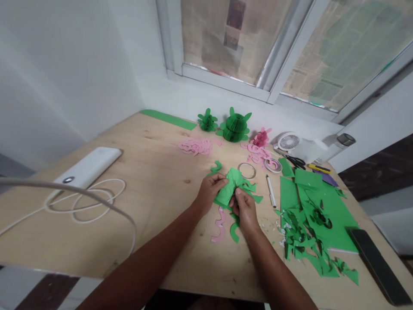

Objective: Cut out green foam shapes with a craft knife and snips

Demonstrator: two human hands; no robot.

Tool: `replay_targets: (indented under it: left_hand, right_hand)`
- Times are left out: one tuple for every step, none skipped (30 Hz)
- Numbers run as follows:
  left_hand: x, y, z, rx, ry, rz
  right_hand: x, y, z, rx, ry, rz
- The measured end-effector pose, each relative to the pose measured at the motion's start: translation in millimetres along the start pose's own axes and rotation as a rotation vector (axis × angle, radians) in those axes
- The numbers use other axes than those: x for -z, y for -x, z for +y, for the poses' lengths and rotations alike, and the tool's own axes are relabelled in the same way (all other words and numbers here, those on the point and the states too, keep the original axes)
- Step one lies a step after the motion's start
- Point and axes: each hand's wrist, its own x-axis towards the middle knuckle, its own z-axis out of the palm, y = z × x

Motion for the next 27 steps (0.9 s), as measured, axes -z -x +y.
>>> replay_targets:
  left_hand:
    - [-0.3, 0.4, 0.8, 0.002, 0.001, 0.001]
    - [-0.8, 0.8, 1.8, 0.003, 0.003, 0.002]
    - [-1.2, 1.2, 2.8, 0.003, 0.004, 0.005]
    - [-1.7, 1.6, 3.7, 0.002, 0.005, 0.007]
    - [-2.2, 1.9, 4.5, 0.0, 0.004, 0.009]
    - [-2.6, 2.0, 5.0, -0.002, 0.002, 0.01]
    - [-3.0, 2.1, 5.3, -0.004, 0.0, 0.011]
    - [-3.3, 2.2, 5.4, -0.007, -0.002, 0.012]
    - [-3.6, 2.3, 5.4, -0.01, -0.002, 0.016]
    - [-3.8, 2.4, 5.3, -0.013, -0.002, 0.021]
    - [-4.0, 2.6, 5.2, -0.015, -0.001, 0.026]
    - [-4.2, 2.8, 5.2, -0.016, -0.002, 0.032]
    - [-4.4, 3.1, 5.3, -0.017, -0.003, 0.037]
    - [-4.5, 3.3, 5.3, -0.017, -0.005, 0.041]
    - [-4.6, 3.5, 5.3, -0.017, -0.008, 0.043]
    - [-4.5, 3.5, 5.2, -0.017, -0.009, 0.044]
    - [-4.3, 3.4, 5.0, -0.017, -0.008, 0.044]
    - [-4.0, 3.0, 4.6, -0.015, -0.004, 0.042]
    - [-3.6, 2.5, 4.3, -0.014, 0.003, 0.044]
    - [-3.1, 1.9, 4.0, -0.012, 0.017, 0.049]
    - [-2.6, 1.3, 3.9, -0.011, 0.038, 0.06]
    - [-2.1, 0.6, 4.2, -0.011, 0.064, 0.077]
    - [-1.6, 0.1, 5.0, -0.012, 0.091, 0.097]
    - [-1.2, -0.3, 6.4, -0.014, 0.118, 0.115]
    - [-0.9, -0.5, 8.3, -0.014, 0.143, 0.128]
    - [-0.6, -0.6, 10.6, -0.014, 0.166, 0.135]
    - [-0.5, -0.5, 13.0, -0.013, 0.188, 0.138]
  right_hand:
    - [-0.1, 0.2, -0.8, 0.003, 0.004, -0.001]
    - [-0.2, 0.5, -1.5, 0.004, 0.008, -0.001]
    - [-0.2, 0.7, -2.2, 0.003, 0.013, -0.001]
    - [-0.3, 0.9, -2.7, 0.001, 0.017, 0.0]
    - [-0.3, 1.1, -3.0, -0.001, 0.02, 0.002]
    - [-0.3, 1.1, -3.2, -0.001, 0.022, 0.004]
    - [-0.3, 1.2, -3.2, 0.0, 0.023, 0.006]
    - [-0.3, 1.1, -3.0, -0.001, 0.024, 0.007]
    - [-0.3, 1.1, -2.9, -0.005, 0.023, 0.007]
    - [-0.5, 1.1, -2.8, -0.011, 0.02, 0.006]
    - [-0.7, 1.1, -2.8, -0.018, 0.017, 0.005]
    - [-1.0, 1.1, -3.0, -0.023, 0.015, 0.003]
    - [-1.3, 1.2, -3.3, -0.025, 0.014, 0.001]
    - [-1.6, 1.4, -3.8, -0.024, 0.014, 0.002]
    - [-2.0, 1.7, -4.3, -0.021, 0.014, 0.003]
    - [-2.3, 2.0, -4.8, -0.018, 0.014, 0.006]
    - [-2.6, 2.3, -5.3, -0.015, 0.014, 0.009]
    - [-2.8, 2.5, -5.8, -0.011, 0.013, 0.011]
    - [-3.0, 2.7, -6.2, -0.008, 0.012, 0.016]
    - [-3.2, 2.8, -6.5, -0.006, 0.01, 0.023]
    - [-3.3, 2.8, -6.8, -0.006, 0.006, 0.035]
    - [-3.4, 2.8, -7.0, -0.008, -0.001, 0.049]
    - [-3.4, 2.7, -7.2, -0.013, -0.011, 0.063]
    - [-3.5, 2.6, -7.3, -0.017, -0.022, 0.077]
    - [-3.4, 2.5, -7.4, -0.019, -0.033, 0.087]
    - [-3.3, 2.4, -7.5, -0.017, -0.043, 0.093]
    - [-3.1, 2.3, -7.5, -0.011, -0.05, 0.097]
